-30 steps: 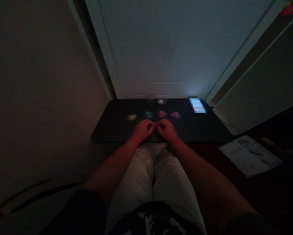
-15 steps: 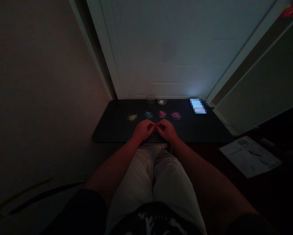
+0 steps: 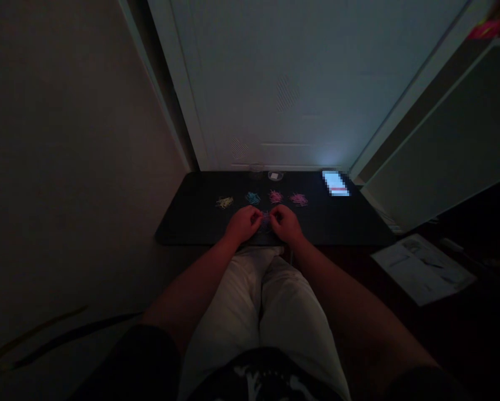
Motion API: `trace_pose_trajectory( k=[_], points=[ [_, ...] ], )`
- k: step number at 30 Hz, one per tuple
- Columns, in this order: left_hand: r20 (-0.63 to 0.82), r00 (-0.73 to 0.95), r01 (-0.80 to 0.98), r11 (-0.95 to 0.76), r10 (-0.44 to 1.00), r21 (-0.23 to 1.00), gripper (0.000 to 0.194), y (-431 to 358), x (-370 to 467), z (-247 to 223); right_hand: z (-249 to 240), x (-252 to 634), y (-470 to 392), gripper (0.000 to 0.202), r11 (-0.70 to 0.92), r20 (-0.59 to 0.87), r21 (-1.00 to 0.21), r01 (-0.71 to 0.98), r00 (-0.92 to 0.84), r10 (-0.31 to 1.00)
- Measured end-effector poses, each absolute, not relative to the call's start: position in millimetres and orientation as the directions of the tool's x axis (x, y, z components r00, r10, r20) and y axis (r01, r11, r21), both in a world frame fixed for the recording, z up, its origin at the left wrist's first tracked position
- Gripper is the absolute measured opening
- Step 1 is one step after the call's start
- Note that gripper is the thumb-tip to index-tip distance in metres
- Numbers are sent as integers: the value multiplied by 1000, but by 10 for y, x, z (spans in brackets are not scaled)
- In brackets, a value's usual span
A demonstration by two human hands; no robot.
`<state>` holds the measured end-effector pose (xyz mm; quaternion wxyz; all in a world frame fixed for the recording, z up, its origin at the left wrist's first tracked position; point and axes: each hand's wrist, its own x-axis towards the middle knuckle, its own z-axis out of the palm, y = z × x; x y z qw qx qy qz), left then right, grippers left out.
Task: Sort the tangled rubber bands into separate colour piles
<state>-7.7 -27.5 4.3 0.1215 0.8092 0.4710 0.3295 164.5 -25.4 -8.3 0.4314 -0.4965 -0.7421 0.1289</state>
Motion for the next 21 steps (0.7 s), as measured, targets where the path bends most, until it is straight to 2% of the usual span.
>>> trace_pose_trajectory(
  k=[4, 7, 21],
  points=[
    [410, 351, 676, -531, 842, 511, 13, -278, -76, 52, -69, 1642, -259, 11, 544, 517, -605, 582, -232, 824],
    [403, 355, 675, -530, 843, 513, 14, -279, -71, 62, -72, 1641, -254, 8, 568, 526, -580, 584, -264, 808],
    [410, 330, 693, -513, 850, 506, 12, -283, -64, 79, -69, 1685, -230, 8, 471, 516, -650, 597, -109, 849]
  ],
)
